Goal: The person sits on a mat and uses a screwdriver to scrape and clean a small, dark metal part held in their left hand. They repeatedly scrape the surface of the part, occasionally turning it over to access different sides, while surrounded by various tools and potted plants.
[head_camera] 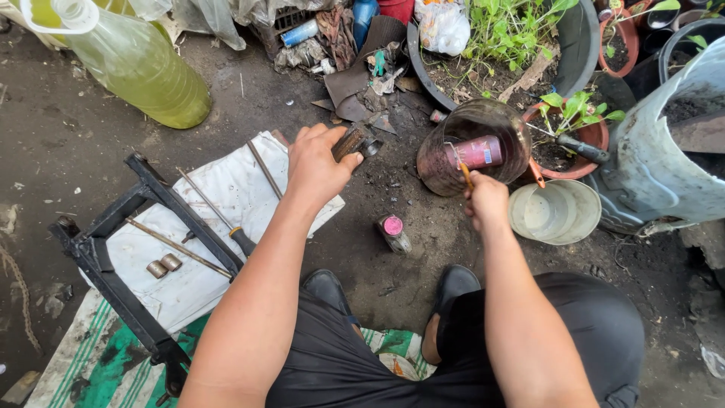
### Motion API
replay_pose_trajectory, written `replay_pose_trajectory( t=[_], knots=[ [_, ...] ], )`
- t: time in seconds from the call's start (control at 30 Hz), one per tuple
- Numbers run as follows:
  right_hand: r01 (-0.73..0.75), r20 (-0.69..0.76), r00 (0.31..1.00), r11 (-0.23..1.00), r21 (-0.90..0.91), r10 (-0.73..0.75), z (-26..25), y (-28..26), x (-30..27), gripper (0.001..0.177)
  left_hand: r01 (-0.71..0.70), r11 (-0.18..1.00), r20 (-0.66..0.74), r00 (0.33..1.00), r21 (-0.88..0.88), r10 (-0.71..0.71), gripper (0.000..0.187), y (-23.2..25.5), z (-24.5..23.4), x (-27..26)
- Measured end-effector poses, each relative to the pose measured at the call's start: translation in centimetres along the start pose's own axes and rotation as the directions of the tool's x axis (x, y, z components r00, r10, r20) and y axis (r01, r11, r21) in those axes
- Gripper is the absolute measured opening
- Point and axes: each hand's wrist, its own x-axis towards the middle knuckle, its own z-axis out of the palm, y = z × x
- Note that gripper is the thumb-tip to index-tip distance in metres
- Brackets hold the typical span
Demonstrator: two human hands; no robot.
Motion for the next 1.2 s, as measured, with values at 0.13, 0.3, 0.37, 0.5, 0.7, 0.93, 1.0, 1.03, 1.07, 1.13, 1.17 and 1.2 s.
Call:
replay_pose_trajectory(
  t=[0.13, 0.3, 0.37, 0.5, 0.7, 0.93, 1.0, 1.03, 1.07, 1.13, 1.17, 1.2],
  knots=[
    [0.018, 0.019, 1.0, 0.999, -0.046, -0.017, -1.2, -0.5, 3.2, 0.029, 0.006, 1.0, 0.014, 1.0, 0.018, -0.007, 0.052, 0.8, -0.2, 0.1],
    [-0.015, -0.018, 1.0, 0.994, -0.107, 0.013, -1.2, 1.3, 4.1, 0.032, 0.024, 1.0, 0.07, 0.997, 0.013, -0.025, 0.052, 0.2, 0.2, 0.1],
    [0.03, -0.09, 0.995, 0.976, -0.214, -0.051, -2.0, 3.4, 6.6, 0.028, 0.03, 0.999, 0.069, 0.997, 0.011, -0.031, 0.052, 0.2, 0.3, 0.2],
    [0.085, -0.203, 0.965, 0.932, -0.353, -0.165, -2.1, 3.4, 6.1, 0.025, 0.036, 0.999, 0.074, 0.997, 0.007, -0.036, 0.053, 0.0, 0.5, 0.0],
    [0.086, -0.149, 0.978, 0.931, -0.354, -0.147, -1.9, 4.8, 6.9, 0.023, 0.024, 1.0, 0.078, 0.997, -0.016, -0.023, 0.051, 0.2, 0.2, 0.0],
    [0.08, -0.146, 0.978, 0.914, -0.398, -0.15, -1.6, 2.4, 3.6, 0.026, 0.021, 1.0, 0.091, 0.996, -0.019, -0.019, 0.051, 0.4, 0.2, -0.1],
    [0.087, -0.167, 0.973, 0.92, -0.383, -0.162, -1.9, 2.1, 3.5, 0.023, 0.021, 1.0, 0.088, 0.996, -0.017, -0.019, 0.052, 0.5, 0.1, 0.0],
    [0.087, -0.168, 0.972, 0.92, -0.381, -0.162, -1.7, 1.8, 3.1, 0.023, 0.02, 1.0, 0.088, 0.996, -0.017, -0.018, 0.052, 0.5, 0.1, 0.0],
    [0.102, -0.171, 0.971, 0.935, -0.339, -0.168, -1.6, 1.6, 2.8, 0.023, 0.021, 1.0, 0.091, 0.996, -0.012, -0.019, 0.052, 0.6, 0.0, 0.0],
    [0.117, -0.173, 0.969, 0.948, -0.297, -0.174, -1.5, 1.5, 2.3, 0.022, 0.022, 1.0, 0.094, 0.995, -0.007, -0.021, 0.052, 0.5, 0.1, 0.0],
    [0.12, -0.156, 0.972, 0.939, -0.322, -0.178, -1.5, 1.6, 2.2, 0.022, 0.019, 1.0, 0.09, 0.996, -0.003, -0.019, 0.052, 0.5, 0.3, 0.0],
    [0.122, -0.141, 0.973, 0.93, -0.348, -0.18, -1.6, 1.8, 2.0, 0.022, 0.016, 1.0, 0.087, 0.996, 0.0, -0.016, 0.053, 0.5, 0.4, -0.1]
  ],
)
